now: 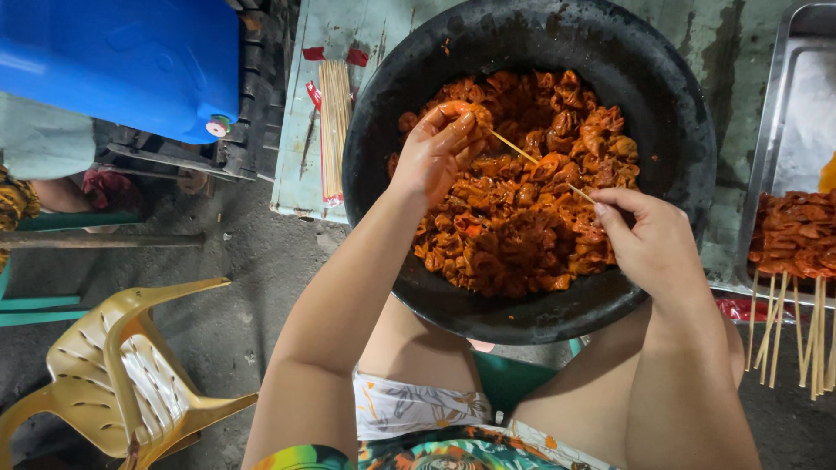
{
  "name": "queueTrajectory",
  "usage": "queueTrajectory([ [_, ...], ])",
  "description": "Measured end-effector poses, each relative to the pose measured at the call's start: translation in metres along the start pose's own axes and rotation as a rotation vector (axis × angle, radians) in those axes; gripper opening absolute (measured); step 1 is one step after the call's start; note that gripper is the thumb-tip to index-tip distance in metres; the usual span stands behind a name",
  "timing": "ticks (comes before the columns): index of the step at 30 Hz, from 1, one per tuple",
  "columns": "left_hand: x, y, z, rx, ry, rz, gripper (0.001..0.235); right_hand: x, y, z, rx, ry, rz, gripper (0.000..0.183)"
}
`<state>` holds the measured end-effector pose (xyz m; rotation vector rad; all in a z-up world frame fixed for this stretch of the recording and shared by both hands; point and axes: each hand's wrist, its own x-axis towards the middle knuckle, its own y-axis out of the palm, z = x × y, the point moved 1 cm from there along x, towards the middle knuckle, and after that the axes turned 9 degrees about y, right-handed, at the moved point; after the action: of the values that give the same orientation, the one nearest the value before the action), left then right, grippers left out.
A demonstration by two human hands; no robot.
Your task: The person threads marinated meat pieces onto wooden skewers one at a time from a large bowl, then places the finished skewers onto a metal tray.
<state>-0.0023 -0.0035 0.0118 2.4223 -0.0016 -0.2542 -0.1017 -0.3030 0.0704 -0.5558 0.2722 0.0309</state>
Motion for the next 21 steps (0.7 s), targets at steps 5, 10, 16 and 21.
queueTrajectory([
  [5, 0.000, 0.003, 0.004, 0.057, 0.076, 0.028, 0.011, 0.000, 0.001, 0.005, -0.013, -0.020, -0.004, 0.022],
  [10, -0.002, 0.008, 0.010, 0.026, 0.094, 0.032, 0.012, 0.000, 0.005, 0.005, -0.029, 0.010, -0.016, 0.021],
  [16, -0.007, 0.018, 0.019, 0.099, 0.216, -0.061, 0.011, -0.001, 0.013, 0.002, 0.062, -0.019, -0.038, 0.021],
  [21, -0.009, 0.020, 0.020, 0.153, 0.282, -0.061, 0.009, -0.002, 0.016, 0.007, 0.108, 0.083, -0.013, 0.020],
])
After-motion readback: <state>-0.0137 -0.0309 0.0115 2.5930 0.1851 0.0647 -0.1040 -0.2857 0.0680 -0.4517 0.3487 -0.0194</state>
